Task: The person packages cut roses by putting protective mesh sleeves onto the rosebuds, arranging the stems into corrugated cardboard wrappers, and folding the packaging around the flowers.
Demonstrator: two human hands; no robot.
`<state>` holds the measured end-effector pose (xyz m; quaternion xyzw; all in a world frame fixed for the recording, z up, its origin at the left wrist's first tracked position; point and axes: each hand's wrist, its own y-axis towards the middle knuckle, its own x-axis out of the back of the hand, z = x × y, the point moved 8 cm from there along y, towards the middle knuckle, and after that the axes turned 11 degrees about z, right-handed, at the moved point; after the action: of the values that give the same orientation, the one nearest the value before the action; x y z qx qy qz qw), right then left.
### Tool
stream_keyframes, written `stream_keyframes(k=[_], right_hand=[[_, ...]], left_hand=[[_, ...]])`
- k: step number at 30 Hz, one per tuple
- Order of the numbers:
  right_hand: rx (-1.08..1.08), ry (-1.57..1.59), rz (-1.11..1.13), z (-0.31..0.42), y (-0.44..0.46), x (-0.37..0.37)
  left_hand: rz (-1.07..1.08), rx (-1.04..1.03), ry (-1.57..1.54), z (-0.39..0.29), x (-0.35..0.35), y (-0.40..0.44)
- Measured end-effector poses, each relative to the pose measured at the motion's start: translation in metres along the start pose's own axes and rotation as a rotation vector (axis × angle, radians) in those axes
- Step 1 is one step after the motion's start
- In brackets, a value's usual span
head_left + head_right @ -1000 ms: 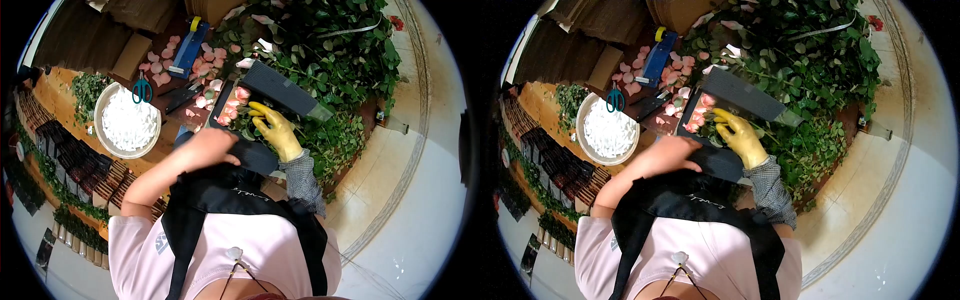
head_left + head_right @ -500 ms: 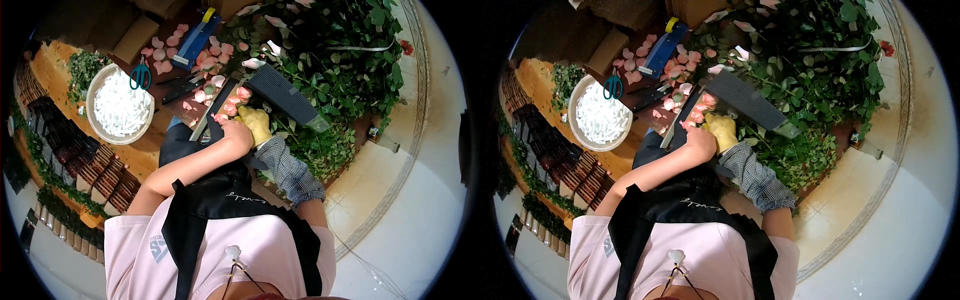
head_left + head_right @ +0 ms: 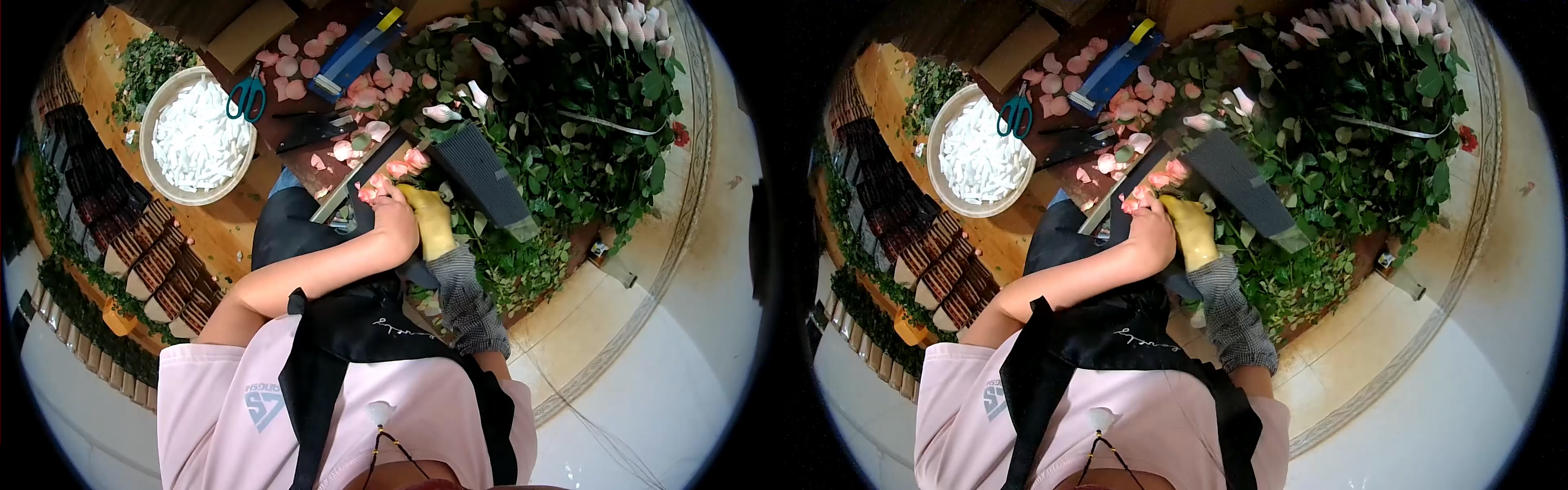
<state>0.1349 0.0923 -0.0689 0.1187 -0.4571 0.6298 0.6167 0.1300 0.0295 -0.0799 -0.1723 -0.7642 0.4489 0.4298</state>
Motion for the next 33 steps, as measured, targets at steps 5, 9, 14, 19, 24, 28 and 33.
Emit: stream_keyframes(k=[5,9,14,19,24,28,33], right_hand=[[-0.218,-0.181,-0.253,0.008,-0.004,0.030],[-0.324,-0.274,0.003,-0.003,0.005,0.004],[-0.135,0.428,-0.017,-0.038,-0.003,-0.028],[-0.213,0.183,0.007,-0.008,-0.007,0.005],[-0.332,-0.400,-0.200,0.000,-0.010,0.036],[-0.278,-0.435,-0.149,0.000,0.013,0.021],[-0.309,-0.386,-0.028,-0.008,0.020,0.014]], left_hand=[[0.010,0.013,0.014,-0.001,-0.004,0.007],[-0.007,0.025,0.068,0.001,-0.003,0.007],[0.010,-0.160,0.044,0.004,0.024,-0.014],[-0.170,-0.083,0.000,0.004,0.021,-0.012],[-0.078,-0.069,-0.014,0.005,0.017,-0.004],[-0.145,-0.052,0.030,0.001,0.015,-0.001],[-0.139,-0.080,0.071,-0.004,0.017,-0.003]])
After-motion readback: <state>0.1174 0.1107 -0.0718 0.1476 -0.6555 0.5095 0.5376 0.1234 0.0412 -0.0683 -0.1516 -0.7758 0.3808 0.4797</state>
